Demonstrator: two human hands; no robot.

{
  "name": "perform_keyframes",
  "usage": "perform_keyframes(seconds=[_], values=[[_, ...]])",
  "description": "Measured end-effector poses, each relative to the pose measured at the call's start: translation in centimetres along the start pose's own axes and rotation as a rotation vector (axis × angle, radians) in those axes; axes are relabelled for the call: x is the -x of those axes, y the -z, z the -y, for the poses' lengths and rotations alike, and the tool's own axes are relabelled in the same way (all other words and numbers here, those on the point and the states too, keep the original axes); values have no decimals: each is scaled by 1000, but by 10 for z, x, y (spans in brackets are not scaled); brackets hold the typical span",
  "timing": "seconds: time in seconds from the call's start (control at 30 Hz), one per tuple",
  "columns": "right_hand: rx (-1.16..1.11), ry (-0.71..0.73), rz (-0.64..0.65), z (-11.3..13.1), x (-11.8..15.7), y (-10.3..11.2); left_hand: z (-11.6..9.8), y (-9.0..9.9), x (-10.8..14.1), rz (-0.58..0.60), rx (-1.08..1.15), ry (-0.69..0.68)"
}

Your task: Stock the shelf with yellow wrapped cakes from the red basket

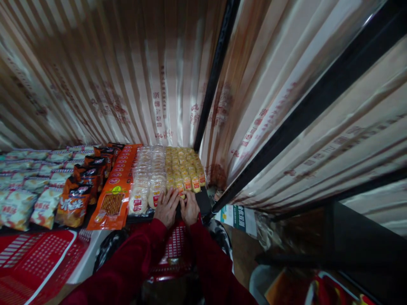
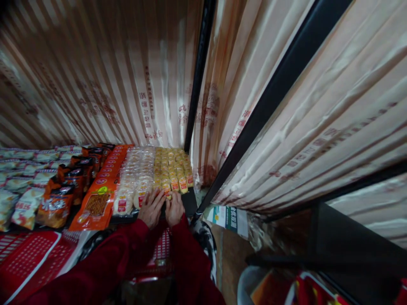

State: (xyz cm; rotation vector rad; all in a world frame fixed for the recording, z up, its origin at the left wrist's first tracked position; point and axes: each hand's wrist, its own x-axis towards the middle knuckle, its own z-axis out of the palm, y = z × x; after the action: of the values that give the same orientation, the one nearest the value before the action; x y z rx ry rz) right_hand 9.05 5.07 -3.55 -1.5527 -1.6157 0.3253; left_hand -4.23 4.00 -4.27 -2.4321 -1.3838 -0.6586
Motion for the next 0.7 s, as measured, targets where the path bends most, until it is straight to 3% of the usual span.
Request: perform_keyframes(seconds=[0.23,0.47,0.6,0.7], values=[[-8,-6,-13,2,0,-2,1,-5,-1,83,-6,-8],[-76,-27,-111,6,4,5,-2,8,-4,207,7,18],[-139,-14,-177,4,27,19,-3,10,-7,266,41,57],[-157,-1,-71,-3,61,21,-1,8,-7,239,77,53]])
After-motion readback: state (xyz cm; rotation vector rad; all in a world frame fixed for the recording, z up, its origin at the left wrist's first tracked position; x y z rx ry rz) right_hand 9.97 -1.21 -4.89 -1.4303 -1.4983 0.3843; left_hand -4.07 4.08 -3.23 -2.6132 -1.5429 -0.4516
